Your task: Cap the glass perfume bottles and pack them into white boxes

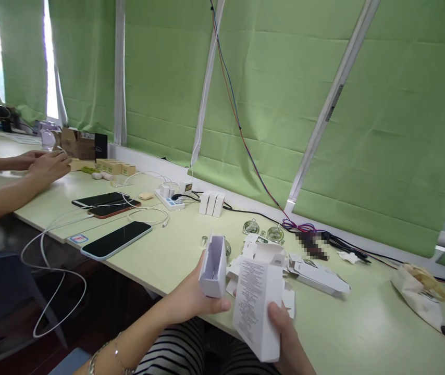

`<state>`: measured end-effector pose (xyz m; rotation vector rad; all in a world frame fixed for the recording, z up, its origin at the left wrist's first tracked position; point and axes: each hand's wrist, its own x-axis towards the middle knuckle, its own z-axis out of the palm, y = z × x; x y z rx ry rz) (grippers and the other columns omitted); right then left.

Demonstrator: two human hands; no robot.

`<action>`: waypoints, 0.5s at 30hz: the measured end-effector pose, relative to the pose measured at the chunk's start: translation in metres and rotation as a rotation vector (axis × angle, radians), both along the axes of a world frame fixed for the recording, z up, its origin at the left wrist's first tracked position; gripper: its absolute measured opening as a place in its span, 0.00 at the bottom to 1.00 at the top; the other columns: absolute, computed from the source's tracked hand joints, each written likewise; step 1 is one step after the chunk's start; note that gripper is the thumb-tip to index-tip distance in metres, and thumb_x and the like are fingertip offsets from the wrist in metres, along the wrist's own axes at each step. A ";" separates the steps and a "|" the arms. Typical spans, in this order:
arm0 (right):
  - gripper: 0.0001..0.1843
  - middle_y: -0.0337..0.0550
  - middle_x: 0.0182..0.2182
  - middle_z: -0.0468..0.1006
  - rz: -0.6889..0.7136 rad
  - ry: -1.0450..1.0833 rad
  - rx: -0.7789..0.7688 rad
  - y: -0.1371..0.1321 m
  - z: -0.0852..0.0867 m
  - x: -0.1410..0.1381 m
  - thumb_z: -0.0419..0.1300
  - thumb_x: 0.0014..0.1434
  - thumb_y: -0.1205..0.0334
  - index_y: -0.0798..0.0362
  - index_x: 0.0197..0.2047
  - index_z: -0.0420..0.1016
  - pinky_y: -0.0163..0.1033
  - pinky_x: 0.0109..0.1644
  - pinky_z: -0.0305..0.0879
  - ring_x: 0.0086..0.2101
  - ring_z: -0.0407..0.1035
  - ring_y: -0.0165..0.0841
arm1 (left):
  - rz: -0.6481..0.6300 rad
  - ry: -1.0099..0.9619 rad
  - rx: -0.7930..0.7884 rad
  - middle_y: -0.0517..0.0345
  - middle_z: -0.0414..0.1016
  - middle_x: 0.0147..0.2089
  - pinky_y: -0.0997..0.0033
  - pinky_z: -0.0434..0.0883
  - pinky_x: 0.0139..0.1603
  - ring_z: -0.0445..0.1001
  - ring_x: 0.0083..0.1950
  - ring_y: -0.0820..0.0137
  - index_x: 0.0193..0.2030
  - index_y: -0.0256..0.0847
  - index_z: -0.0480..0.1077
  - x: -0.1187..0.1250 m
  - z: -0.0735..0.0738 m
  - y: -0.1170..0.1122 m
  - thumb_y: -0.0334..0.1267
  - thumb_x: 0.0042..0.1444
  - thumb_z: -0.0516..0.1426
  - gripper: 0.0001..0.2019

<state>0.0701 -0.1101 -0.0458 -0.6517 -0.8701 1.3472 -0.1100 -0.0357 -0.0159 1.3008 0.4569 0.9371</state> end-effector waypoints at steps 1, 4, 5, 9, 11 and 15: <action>0.39 0.49 0.41 0.79 -0.037 -0.033 0.040 0.000 0.000 0.000 0.67 0.40 0.46 0.52 0.55 0.65 0.53 0.53 0.61 0.46 0.70 0.48 | 0.060 0.015 0.045 0.50 0.69 0.54 0.56 0.55 0.61 0.58 0.61 0.52 0.56 0.42 0.63 -0.002 0.001 0.002 0.29 0.34 0.69 0.39; 0.49 0.49 0.47 0.75 -0.048 -0.109 0.098 0.002 -0.004 0.001 0.70 0.36 0.49 0.50 0.60 0.57 0.51 0.54 0.60 0.48 0.68 0.47 | 0.074 0.082 0.190 0.48 0.68 0.55 0.56 0.54 0.62 0.60 0.60 0.51 0.52 0.39 0.68 -0.011 0.009 0.004 0.35 0.38 0.68 0.30; 0.51 0.50 0.47 0.75 -0.036 -0.133 0.098 0.003 -0.006 0.001 0.71 0.35 0.50 0.50 0.61 0.55 0.51 0.54 0.60 0.49 0.68 0.47 | 0.034 0.086 0.203 0.48 0.69 0.54 0.56 0.55 0.61 0.61 0.59 0.51 0.52 0.39 0.68 -0.014 0.012 0.003 0.37 0.40 0.67 0.30; 0.57 0.52 0.52 0.70 -0.090 -0.292 0.130 0.006 -0.017 -0.005 0.71 0.35 0.52 0.51 0.64 0.47 0.50 0.55 0.58 0.51 0.65 0.47 | -0.079 0.109 0.271 0.48 0.69 0.53 0.55 0.60 0.57 0.63 0.57 0.49 0.55 0.40 0.66 -0.019 0.020 -0.012 0.45 0.42 0.66 0.32; 0.59 0.52 0.57 0.64 -0.136 -0.385 0.182 0.008 -0.021 -0.011 0.70 0.36 0.55 0.50 0.65 0.42 0.49 0.58 0.54 0.55 0.61 0.46 | -0.128 0.134 0.309 0.48 0.70 0.52 0.56 0.61 0.56 0.64 0.56 0.50 0.55 0.41 0.66 -0.017 0.022 -0.021 0.50 0.43 0.64 0.32; 0.55 0.52 0.62 0.55 -0.172 -0.508 0.233 0.013 -0.026 -0.019 0.67 0.38 0.59 0.51 0.65 0.42 0.47 0.60 0.51 0.59 0.54 0.44 | -0.214 0.131 0.294 0.48 0.71 0.51 0.58 0.65 0.52 0.68 0.52 0.52 0.55 0.41 0.66 -0.008 0.025 -0.032 0.57 0.44 0.61 0.33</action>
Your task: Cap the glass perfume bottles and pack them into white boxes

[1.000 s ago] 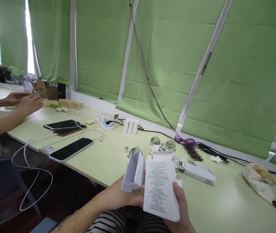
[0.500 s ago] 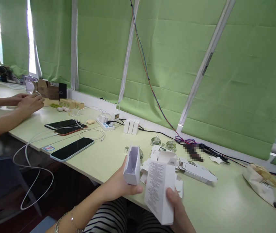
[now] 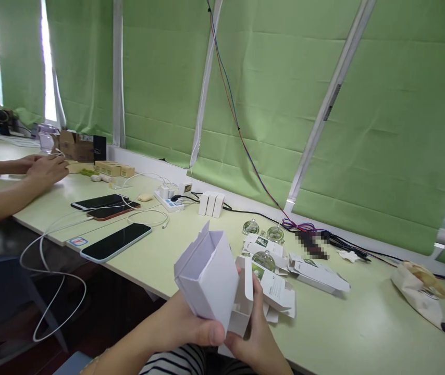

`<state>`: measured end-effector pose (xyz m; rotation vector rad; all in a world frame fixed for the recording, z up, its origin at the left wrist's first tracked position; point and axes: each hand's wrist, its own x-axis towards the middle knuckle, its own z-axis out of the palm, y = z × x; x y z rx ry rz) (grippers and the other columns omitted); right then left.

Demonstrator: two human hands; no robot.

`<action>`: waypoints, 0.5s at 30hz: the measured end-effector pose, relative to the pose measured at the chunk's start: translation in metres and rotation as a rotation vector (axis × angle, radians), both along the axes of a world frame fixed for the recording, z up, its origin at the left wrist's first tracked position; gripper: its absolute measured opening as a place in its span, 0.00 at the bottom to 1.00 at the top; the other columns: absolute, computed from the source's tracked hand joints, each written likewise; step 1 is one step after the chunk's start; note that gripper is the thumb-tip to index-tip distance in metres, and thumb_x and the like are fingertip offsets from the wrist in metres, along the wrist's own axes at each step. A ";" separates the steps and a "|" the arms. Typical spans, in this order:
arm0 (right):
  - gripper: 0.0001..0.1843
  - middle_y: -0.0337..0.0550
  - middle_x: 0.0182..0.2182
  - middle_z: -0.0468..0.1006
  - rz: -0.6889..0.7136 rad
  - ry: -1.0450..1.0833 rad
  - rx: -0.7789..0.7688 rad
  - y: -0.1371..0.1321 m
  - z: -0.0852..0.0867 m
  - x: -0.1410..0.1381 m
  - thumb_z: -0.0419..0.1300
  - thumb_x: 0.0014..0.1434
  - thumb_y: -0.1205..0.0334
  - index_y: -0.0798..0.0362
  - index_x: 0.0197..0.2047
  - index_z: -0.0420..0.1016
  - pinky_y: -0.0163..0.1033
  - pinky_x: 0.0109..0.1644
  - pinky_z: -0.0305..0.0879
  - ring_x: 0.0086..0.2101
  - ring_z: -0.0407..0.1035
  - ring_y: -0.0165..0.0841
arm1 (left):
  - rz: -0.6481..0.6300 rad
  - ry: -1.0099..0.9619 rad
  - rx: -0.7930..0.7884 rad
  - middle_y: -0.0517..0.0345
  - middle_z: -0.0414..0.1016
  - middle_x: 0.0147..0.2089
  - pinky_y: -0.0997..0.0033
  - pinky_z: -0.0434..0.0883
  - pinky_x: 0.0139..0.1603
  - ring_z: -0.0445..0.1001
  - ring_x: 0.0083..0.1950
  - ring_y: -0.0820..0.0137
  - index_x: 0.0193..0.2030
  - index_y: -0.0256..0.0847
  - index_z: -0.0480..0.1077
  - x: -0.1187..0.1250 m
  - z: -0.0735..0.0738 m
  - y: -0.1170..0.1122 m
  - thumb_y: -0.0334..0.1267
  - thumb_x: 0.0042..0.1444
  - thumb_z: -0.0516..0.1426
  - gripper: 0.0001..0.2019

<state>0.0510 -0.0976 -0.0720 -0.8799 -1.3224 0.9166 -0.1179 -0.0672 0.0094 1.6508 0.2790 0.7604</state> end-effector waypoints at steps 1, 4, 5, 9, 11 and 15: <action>0.54 0.52 0.62 0.55 0.010 0.002 0.012 0.001 -0.001 -0.001 0.67 0.38 0.59 0.51 0.64 0.42 0.47 0.60 0.52 0.59 0.54 0.45 | -0.010 -0.011 -0.022 0.48 0.71 0.51 0.58 0.65 0.51 0.68 0.52 0.52 0.55 0.41 0.66 0.003 0.002 0.001 0.57 0.44 0.61 0.33; 0.54 0.52 0.60 0.59 0.042 0.031 0.020 0.002 -0.003 0.000 0.66 0.38 0.59 0.52 0.65 0.41 0.47 0.59 0.54 0.58 0.56 0.45 | 0.002 -0.010 -0.082 0.48 0.72 0.47 0.58 0.65 0.50 0.69 0.50 0.53 0.50 0.38 0.69 0.017 0.008 0.008 0.55 0.44 0.62 0.29; 0.54 0.52 0.59 0.61 0.040 0.034 0.000 0.002 -0.004 0.000 0.67 0.39 0.59 0.51 0.65 0.41 0.47 0.58 0.55 0.57 0.57 0.45 | 0.025 0.001 -0.087 0.48 0.73 0.44 0.58 0.66 0.49 0.70 0.48 0.53 0.47 0.37 0.70 0.021 0.010 0.012 0.55 0.44 0.62 0.28; 0.54 0.53 0.58 0.61 0.012 0.020 -0.073 0.003 -0.009 0.003 0.67 0.39 0.59 0.51 0.65 0.42 0.47 0.55 0.59 0.54 0.61 0.46 | 0.263 0.033 -0.002 0.48 0.71 0.41 0.60 0.66 0.46 0.69 0.44 0.56 0.49 0.36 0.65 0.038 0.005 0.025 0.51 0.44 0.63 0.29; 0.56 0.55 0.59 0.59 0.021 -0.004 -0.075 0.004 -0.011 0.005 0.67 0.39 0.57 0.52 0.65 0.39 0.48 0.55 0.58 0.54 0.60 0.46 | 0.372 0.037 0.056 0.48 0.69 0.43 0.60 0.65 0.46 0.68 0.46 0.56 0.53 0.37 0.61 0.041 -0.002 0.026 0.49 0.45 0.64 0.31; 0.56 0.53 0.62 0.53 0.057 -0.125 -0.036 0.007 -0.010 0.009 0.65 0.41 0.57 0.51 0.65 0.33 0.46 0.59 0.54 0.58 0.55 0.44 | 0.287 0.031 0.018 0.48 0.68 0.44 0.60 0.66 0.46 0.68 0.47 0.57 0.57 0.38 0.55 0.039 -0.012 0.019 0.53 0.48 0.61 0.34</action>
